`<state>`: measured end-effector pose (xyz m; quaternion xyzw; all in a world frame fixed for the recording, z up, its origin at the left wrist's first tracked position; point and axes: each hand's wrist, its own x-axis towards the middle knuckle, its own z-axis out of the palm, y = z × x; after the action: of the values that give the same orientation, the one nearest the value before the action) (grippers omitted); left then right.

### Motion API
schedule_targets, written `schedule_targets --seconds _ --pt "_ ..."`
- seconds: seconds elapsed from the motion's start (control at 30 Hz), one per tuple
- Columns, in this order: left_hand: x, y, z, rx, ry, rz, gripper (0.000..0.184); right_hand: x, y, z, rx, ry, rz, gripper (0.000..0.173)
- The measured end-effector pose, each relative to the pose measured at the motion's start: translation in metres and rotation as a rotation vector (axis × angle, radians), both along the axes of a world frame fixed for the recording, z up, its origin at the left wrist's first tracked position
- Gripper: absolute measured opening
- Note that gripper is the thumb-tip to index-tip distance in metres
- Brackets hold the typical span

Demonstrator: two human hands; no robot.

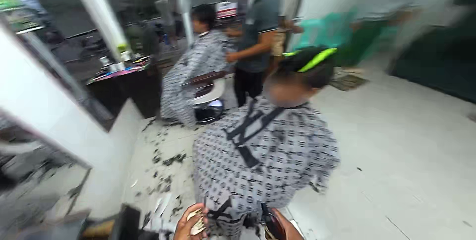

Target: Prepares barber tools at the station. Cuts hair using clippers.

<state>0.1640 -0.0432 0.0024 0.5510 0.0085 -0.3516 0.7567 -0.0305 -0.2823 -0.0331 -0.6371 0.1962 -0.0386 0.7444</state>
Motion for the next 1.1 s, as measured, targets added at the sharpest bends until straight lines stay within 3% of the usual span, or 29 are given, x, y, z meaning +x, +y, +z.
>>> schedule_targets --seconds 0.13,0.27,0.4,0.6,0.7,0.77,0.87,0.97,1.1 --pt "-0.002 -0.086 0.003 -0.041 -0.027 -0.103 0.027 -0.042 -0.058 -0.013 0.131 -0.111 -0.158 0.092" --pt "0.015 -0.161 0.030 -0.183 -0.181 -0.260 0.016 -0.059 -0.094 -0.005 0.228 -0.141 -0.343 0.062" --pt "0.067 -0.242 0.079 -0.119 -0.585 -0.381 0.012 -0.055 -0.112 0.008 0.185 -0.200 -0.495 0.077" --pt "0.113 -0.367 0.151 0.015 -1.261 -0.372 0.027 -0.059 -0.133 0.020 0.090 -0.270 -0.606 0.080" --pt "0.123 -0.418 0.169 0.076 -1.441 -0.320 0.026 -0.059 -0.156 0.023 0.256 -0.338 -0.670 0.088" --pt "0.130 -0.445 0.180 0.155 -1.537 -0.310 0.037 -0.057 -0.178 0.027 0.358 -0.386 -0.677 0.082" --pt "0.143 -0.479 0.184 0.298 -1.624 -0.341 0.058 -0.058 -0.213 0.030 0.372 -0.393 -0.644 0.072" --pt "0.144 -0.503 0.186 0.448 -1.569 -0.376 0.075 -0.065 -0.251 0.032 0.316 -0.333 -0.594 0.080" --pt "0.138 -0.516 0.184 0.571 -1.493 -0.378 0.077 -0.082 -0.286 0.023 0.364 -0.329 -0.512 0.079"
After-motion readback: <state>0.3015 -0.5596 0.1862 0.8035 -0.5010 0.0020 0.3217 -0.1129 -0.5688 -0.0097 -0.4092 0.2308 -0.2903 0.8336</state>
